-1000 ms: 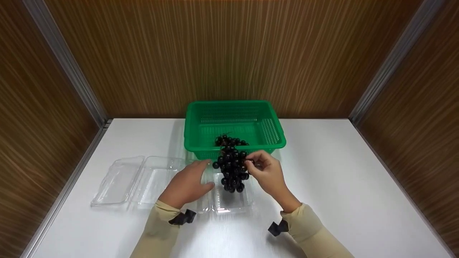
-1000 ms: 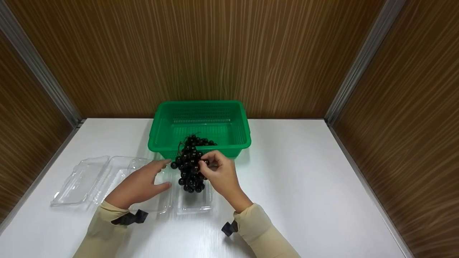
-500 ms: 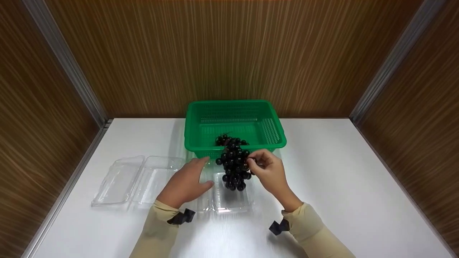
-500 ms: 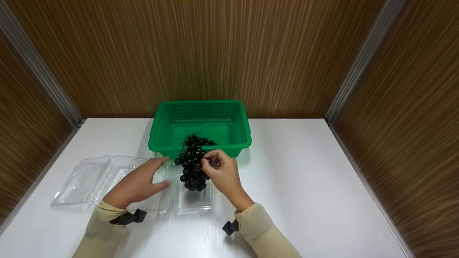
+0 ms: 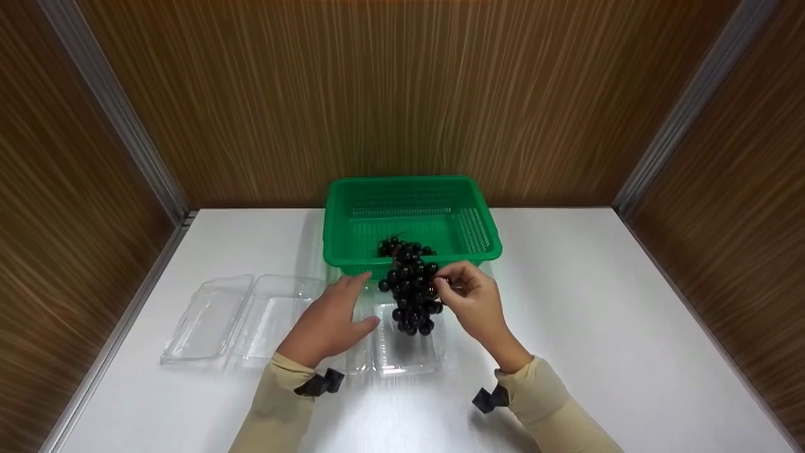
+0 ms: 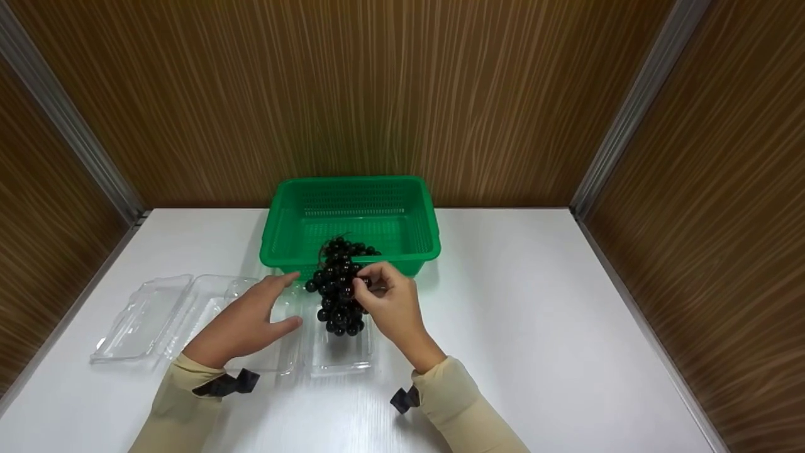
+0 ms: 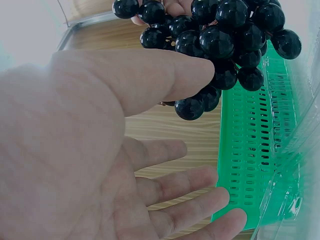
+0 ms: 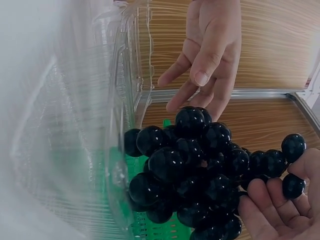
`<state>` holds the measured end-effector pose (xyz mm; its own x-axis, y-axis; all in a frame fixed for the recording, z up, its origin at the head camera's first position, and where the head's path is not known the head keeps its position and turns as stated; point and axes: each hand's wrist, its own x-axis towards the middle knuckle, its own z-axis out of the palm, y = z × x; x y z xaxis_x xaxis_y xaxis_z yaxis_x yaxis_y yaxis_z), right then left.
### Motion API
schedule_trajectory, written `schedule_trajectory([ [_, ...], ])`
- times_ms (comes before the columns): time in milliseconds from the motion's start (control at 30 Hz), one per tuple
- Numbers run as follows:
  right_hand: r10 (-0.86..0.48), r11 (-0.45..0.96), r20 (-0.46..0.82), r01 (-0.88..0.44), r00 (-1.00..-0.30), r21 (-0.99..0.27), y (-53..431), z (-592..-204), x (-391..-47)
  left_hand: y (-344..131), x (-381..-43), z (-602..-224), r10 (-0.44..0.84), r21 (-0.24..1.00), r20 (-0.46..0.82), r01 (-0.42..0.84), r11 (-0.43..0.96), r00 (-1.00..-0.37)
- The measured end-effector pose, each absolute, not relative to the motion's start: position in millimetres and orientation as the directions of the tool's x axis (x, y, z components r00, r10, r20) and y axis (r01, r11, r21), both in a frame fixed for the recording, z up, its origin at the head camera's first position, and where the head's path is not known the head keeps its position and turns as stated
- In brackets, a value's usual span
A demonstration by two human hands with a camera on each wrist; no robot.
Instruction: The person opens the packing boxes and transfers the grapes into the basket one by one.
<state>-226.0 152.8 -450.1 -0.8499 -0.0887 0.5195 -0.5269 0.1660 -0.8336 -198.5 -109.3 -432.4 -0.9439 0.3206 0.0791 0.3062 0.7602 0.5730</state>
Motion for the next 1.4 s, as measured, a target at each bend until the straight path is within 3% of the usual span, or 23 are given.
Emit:
schedule_trajectory([
  [800,-0.061,0.155,0.532,-0.534,-0.845,-0.831,152,-445,-220,-108,-196,-432,0.334,0.567,0.099,0.329,0.755,-0.937],
  [1033,-0.051,0.177,0.522,-0.522,-0.852,-0.834,145,-417,-201,-105,-197,-431,0.339,0.575,0.122,0.345,0.742,-0.933],
  [1400,-0.041,0.181,0.538,-0.536,-0.842,-0.825,144,-420,-206,-107,-198,-432,0.325,0.586,0.121,0.332,0.739,-0.938],
])
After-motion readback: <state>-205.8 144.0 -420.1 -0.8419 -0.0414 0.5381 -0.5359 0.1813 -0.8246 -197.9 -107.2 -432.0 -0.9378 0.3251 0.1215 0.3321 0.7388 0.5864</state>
